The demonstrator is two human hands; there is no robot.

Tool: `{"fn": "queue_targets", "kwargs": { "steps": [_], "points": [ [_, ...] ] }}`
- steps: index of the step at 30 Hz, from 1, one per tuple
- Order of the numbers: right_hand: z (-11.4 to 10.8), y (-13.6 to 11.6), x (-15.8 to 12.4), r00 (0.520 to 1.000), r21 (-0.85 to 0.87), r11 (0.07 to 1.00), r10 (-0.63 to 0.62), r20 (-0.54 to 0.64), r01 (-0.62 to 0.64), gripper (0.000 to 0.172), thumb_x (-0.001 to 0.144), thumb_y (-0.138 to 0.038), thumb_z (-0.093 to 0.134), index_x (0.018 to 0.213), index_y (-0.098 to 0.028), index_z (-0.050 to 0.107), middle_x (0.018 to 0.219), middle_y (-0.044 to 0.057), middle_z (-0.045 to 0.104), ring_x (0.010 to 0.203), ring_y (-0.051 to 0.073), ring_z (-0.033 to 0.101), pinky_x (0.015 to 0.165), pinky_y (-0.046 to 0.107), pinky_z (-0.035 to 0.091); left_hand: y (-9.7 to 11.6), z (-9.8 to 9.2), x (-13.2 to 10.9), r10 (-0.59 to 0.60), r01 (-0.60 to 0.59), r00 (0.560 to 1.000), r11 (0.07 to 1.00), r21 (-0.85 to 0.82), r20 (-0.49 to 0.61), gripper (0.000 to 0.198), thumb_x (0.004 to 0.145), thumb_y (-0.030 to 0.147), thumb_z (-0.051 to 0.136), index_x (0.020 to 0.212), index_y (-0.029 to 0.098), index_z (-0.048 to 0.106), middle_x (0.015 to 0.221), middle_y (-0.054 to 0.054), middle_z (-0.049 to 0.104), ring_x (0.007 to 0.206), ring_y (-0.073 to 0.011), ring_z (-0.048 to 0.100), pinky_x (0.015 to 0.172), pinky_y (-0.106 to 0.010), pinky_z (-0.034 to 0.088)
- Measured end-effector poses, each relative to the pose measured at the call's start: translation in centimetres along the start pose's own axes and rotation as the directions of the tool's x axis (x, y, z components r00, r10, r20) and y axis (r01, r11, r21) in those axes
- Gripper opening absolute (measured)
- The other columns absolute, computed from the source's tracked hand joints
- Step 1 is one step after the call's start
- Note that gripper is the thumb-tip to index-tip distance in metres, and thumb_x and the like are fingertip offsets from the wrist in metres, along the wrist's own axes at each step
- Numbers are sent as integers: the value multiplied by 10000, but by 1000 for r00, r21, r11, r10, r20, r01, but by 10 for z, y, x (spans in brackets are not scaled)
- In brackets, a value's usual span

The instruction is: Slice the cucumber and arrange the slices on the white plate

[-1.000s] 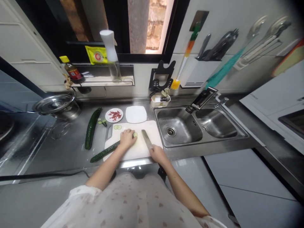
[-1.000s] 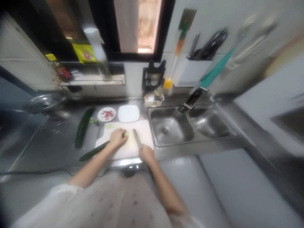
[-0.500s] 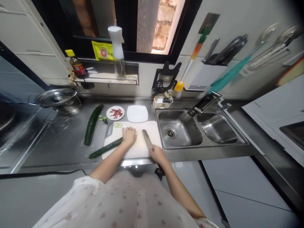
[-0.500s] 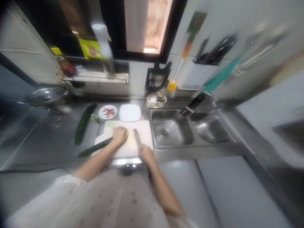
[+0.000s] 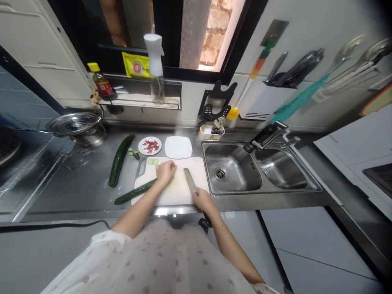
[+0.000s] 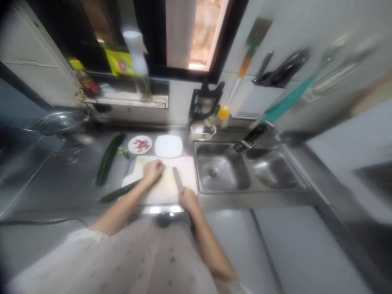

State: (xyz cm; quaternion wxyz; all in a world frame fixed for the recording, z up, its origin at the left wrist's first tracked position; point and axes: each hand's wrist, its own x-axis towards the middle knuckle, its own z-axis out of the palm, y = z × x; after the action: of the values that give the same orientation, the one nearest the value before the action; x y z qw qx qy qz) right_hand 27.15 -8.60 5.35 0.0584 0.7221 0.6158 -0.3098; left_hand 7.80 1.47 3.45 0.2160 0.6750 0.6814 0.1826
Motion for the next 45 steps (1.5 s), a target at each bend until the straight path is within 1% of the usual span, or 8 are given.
{"fn": "queue_targets", "kwargs": {
  "steps": [3, 5, 9, 12, 21, 27, 34, 45],
  "points": [
    [1, 1, 1, 1000, -6, 1000, -4, -13, 4, 326, 901, -239, 391, 1086, -150, 644, 1065, 138, 692, 957, 215, 630, 715, 258, 385, -20, -3, 15, -206, 205, 979, 972, -114, 6, 192, 809, 406, 614, 886, 239, 667, 876, -10, 715, 844, -195, 630, 790, -317, 394],
    [1, 2, 1, 1000, -10, 1000, -11, -27, 11, 318, 903, -235, 385, 1067, -149, 643, 1060, 136, 693, 949, 213, 632, 717, 258, 385, -36, -4, 24, -292, 287, 956, 945, -156, -7, 214, 793, 420, 634, 910, 247, 681, 942, -10, 724, 887, -196, 638, 784, -305, 407],
    [2, 2, 3, 1000, -17, 1000, -9, -30, 8, 305, 905, -242, 385, 1048, -153, 640, 1059, 132, 694, 943, 209, 633, 711, 256, 384, -65, -6, 35, -341, 332, 939, 933, -137, -43, 225, 780, 397, 652, 946, 253, 697, 985, -22, 732, 939, -215, 643, 822, -315, 418],
    [1, 1, 4, 1000, -18, 1000, -1, -27, 0, 299, 907, -251, 389, 1041, -160, 640, 1064, 127, 693, 952, 207, 630, 717, 253, 386, -78, -8, 39, -347, 339, 933, 937, -83, -96, 209, 803, 339, 609, 971, 258, 704, 993, -34, 734, 955, -230, 645, 851, -333, 422],
    [1, 2, 7, 1000, -20, 1000, -2, -8, 2, 334, 893, -243, 383, 1084, -151, 641, 1075, 140, 687, 965, 220, 628, 739, 269, 391, -83, -12, 46, -253, 262, 961, 962, 72, -114, 279, 849, 263, 519, 1066, 242, 693, 1006, -91, 729, 973, -262, 649, 884, -358, 426],
    [1, 1, 7, 1000, -31, 1000, 2, -14, -2, 325, 899, -248, 384, 1074, -152, 640, 1075, 134, 691, 963, 215, 631, 718, 259, 384, -88, -13, 42, -178, 193, 976, 974, 119, -125, 317, 849, 245, 529, 1134, 256, 666, 1080, -77, 702, 1011, -258, 622, 907, -357, 424],
    [1, 0, 6, 999, -37, 999, 7, -34, -8, 292, 907, -247, 397, 1028, -158, 648, 1052, 123, 702, 944, 209, 639, 681, 250, 375, -105, -18, 37, 50, -46, 999, 977, 206, -13, 304, 877, 279, 523, 1121, 278, 705, 1123, -96, 632, 1086, -277, 532, 964, -386, 384],
    [1, 1, 9, 1000, -17, 1000, 7, -24, -8, 304, 894, -241, 405, 1052, -162, 652, 1054, 115, 705, 940, 201, 638, 686, 247, 376, -112, -17, 38, 99, -97, 995, 974, 206, 2, 355, 886, 200, 464, 1106, 298, 725, 1117, -96, 621, 1101, -278, 499, 977, -413, 348]
  ]
}}
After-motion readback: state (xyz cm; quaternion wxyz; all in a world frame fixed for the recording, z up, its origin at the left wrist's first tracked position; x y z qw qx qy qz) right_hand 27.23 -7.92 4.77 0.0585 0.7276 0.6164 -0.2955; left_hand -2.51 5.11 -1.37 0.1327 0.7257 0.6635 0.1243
